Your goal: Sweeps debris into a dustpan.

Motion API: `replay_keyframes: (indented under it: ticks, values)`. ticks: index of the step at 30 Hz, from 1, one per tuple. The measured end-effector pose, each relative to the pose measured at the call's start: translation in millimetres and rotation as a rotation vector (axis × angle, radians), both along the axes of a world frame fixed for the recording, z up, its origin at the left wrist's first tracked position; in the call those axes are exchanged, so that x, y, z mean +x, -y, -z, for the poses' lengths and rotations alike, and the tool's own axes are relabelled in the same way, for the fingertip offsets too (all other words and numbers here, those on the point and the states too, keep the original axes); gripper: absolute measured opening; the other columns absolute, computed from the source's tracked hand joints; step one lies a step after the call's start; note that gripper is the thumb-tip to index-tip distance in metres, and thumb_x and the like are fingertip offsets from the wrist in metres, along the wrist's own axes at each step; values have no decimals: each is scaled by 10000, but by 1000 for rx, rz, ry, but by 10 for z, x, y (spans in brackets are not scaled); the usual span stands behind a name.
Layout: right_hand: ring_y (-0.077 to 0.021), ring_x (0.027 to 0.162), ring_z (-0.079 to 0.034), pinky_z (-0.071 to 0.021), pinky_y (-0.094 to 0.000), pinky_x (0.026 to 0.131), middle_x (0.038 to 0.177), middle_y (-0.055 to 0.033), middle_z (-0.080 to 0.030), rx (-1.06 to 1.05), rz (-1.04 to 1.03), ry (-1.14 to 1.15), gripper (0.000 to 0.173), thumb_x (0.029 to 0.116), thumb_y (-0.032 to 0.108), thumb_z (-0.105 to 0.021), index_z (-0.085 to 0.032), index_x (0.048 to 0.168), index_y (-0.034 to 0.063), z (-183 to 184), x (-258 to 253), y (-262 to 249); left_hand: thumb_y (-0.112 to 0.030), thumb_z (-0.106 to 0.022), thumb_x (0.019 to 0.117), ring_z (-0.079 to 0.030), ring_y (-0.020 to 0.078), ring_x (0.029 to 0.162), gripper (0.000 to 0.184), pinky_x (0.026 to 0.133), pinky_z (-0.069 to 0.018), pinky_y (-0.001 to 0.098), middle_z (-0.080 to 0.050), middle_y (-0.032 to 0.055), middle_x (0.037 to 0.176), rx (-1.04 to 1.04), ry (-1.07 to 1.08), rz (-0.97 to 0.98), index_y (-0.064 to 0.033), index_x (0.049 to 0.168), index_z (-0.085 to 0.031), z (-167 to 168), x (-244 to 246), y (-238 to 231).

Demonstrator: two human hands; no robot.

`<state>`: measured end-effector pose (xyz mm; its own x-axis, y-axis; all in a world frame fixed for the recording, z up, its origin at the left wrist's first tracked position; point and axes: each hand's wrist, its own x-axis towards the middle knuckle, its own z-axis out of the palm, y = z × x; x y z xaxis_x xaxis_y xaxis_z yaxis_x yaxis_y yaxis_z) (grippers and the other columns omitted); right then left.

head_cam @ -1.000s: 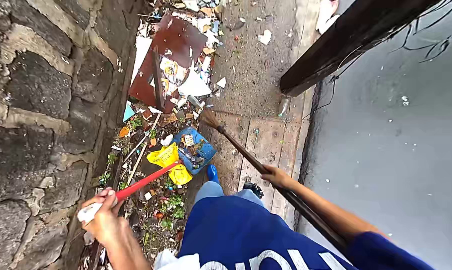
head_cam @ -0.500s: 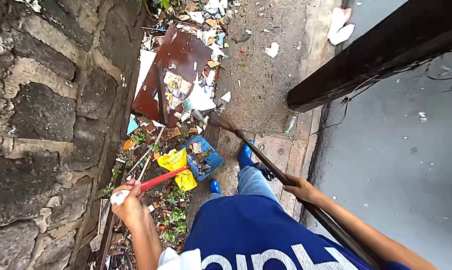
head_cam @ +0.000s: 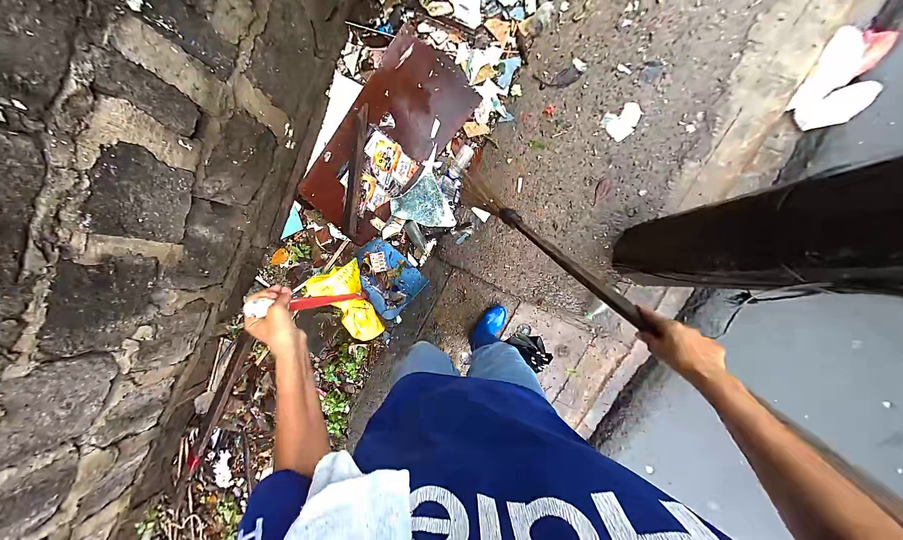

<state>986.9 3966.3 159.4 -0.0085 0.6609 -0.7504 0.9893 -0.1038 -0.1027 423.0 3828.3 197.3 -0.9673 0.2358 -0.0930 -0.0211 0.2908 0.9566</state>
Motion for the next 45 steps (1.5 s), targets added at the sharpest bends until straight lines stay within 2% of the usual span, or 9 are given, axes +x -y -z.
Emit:
replay_keyframes:
  ticks: [3, 6, 9, 14, 20, 23, 30, 34, 45]
  values:
    - [-622, 1151, -598, -432, -803, 899, 1285, -372, -625, -68, -99, 81, 524, 1049, 193, -551, -459, 1565, 184, -135, -750, -270, 109, -676, 818, -644, 88, 833, 221, 727, -570, 281, -657, 27, 937, 2, -8, 85, -16, 966, -570, 219, 102, -337]
    - [-579, 1188, -601, -464, -771, 917, 1347, -338, -604, -224, -160, 65, 550, 1027, 176, -540, -439, 1568, 174, 253, -1412, -27, 123, -685, 790, -659, 94, 900, 216, 820, -574, 302, -675, 18, 916, 76, -17, 202, -18, 904, -566, 545, 159, -624]
    - [-539, 1206, -610, -466, -749, 941, 1386, -289, -605, -287, -231, 50, 624, 1032, 216, -553, -358, 1623, 262, 196, -1458, 12, 133, -675, 778, -671, 106, 923, 220, 841, -573, 311, -694, 23, 918, 132, -8, 255, -32, 874, -565, 735, 89, -746]
    - [-550, 1173, -622, -446, -760, 936, 1332, -290, -642, -139, -136, 105, 614, 1042, 212, -577, -378, 1617, 293, -537, -967, -258, 118, -681, 800, -664, 93, 932, 197, 823, -566, 295, -701, 26, 947, 75, 34, 246, -32, 873, -577, 757, -203, -690]
    - [-562, 1194, -606, -465, -756, 928, 1353, -315, -613, -273, -200, 112, 571, 1036, 194, -535, -402, 1591, 204, 24, -1976, -110, 76, -694, 822, -671, 79, 887, 175, 772, -565, 273, -714, 11, 943, 74, 53, 275, -53, 889, -596, 797, -355, -656]
    - [-542, 1201, -605, -482, -728, 926, 1419, -281, -576, -328, -287, 95, 627, 1022, 149, -523, -352, 1619, 236, -126, -2275, 39, 53, -713, 820, -673, 117, 942, 196, 825, -578, 333, -707, 14, 977, 100, 82, 326, -55, 952, -616, 629, -248, -671]
    - [-532, 1156, -626, -489, -728, 887, 1361, -268, -615, -276, -53, 70, 548, 1019, 167, -564, -463, 1555, 221, -607, -1782, 129, 42, -654, 867, -657, 78, 887, 198, 735, -576, 267, -663, -17, 954, 69, 120, 495, -52, 1008, -553, -42, -33, -786]
    - [-556, 1118, -631, -490, -737, 861, 1376, -287, -599, -240, 68, 80, 617, 1025, 153, -550, -379, 1610, 246, -919, -1473, 408, 48, -606, 863, -662, 50, 852, 203, 697, -581, 235, -663, -56, 916, 95, 143, 582, -126, 921, -518, -297, 97, -1077]
    - [-525, 1154, -641, -499, -708, 914, 1379, -265, -622, -142, 436, 104, 639, 1011, 188, -605, -393, 1611, 238, -723, -848, 1130, 125, -608, 807, -655, 99, 841, 175, 675, -569, 255, -672, 52, 966, 140, 269, 934, -11, 905, -557, 69, 798, -2412]
